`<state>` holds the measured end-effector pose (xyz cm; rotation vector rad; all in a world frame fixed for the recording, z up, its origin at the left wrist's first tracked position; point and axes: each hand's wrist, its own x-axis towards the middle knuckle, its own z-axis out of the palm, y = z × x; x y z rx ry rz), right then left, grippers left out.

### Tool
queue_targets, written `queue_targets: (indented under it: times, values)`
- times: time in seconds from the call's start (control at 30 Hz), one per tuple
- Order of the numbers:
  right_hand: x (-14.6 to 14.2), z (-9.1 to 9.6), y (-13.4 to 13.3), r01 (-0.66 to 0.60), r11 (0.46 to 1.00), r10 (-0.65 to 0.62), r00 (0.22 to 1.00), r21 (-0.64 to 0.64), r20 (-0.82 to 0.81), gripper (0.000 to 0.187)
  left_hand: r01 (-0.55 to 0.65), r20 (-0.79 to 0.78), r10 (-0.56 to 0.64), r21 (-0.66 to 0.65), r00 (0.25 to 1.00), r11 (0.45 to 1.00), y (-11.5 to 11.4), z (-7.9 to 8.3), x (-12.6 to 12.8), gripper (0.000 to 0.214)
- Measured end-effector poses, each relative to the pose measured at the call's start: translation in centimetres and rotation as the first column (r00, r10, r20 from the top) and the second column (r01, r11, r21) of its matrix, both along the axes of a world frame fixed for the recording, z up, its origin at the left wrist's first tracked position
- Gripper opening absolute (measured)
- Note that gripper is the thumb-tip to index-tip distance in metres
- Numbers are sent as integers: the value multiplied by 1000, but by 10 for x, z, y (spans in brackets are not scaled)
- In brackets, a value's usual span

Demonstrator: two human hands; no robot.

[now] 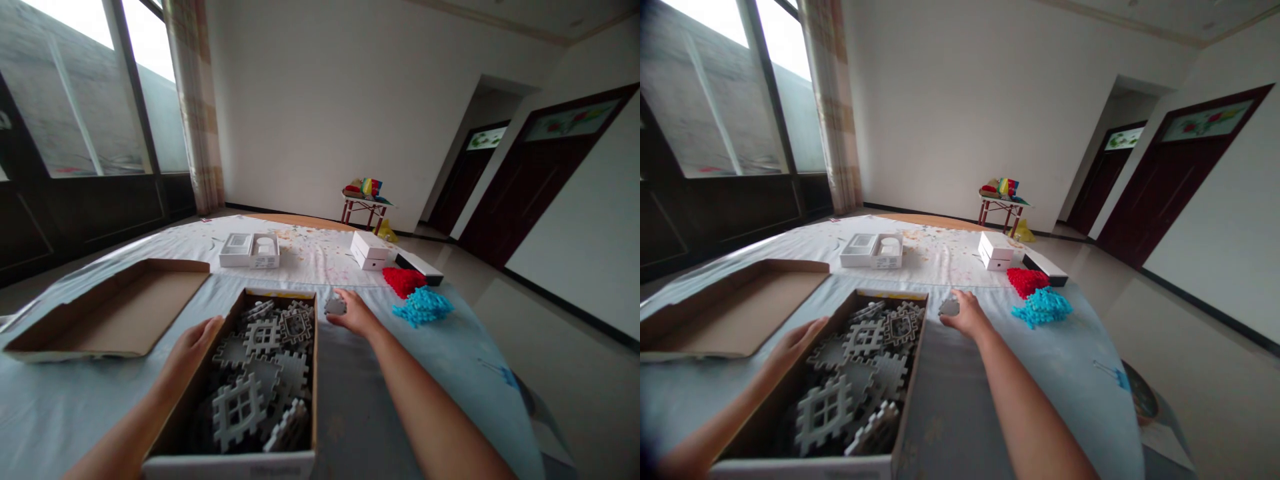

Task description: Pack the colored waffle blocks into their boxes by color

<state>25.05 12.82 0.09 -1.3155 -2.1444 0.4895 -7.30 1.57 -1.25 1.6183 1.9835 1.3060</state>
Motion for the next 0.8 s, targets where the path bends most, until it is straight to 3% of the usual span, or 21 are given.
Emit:
queue_targets:
  times: [0.13,0.23,0.37,0.5,0.7,0.8]
  values:
    - [-8,41,-18,-74,992,93,976,101,-197,66,32,26,-32,-18,999,999,-3,-1,1,46]
    - [-25,74,-40,-188,968,223,946,164,-237,66,35,72,-34,-11,997,999,-3,0,3,44]
    - [-51,95,-66,-317,932,356,891,173,-282,69,27,146,-27,1,989,1000,-3,2,4,40]
    - [-62,93,-75,-392,913,407,863,110,-301,67,28,154,-29,4,988,1000,-5,5,7,38]
    - [-46,66,-63,-263,960,280,908,97,-311,50,41,182,-43,13,982,999,-9,9,12,35]
    - [-38,55,-63,-269,960,280,922,78,-265,43,45,203,-48,20,978,999,-10,10,13,34]
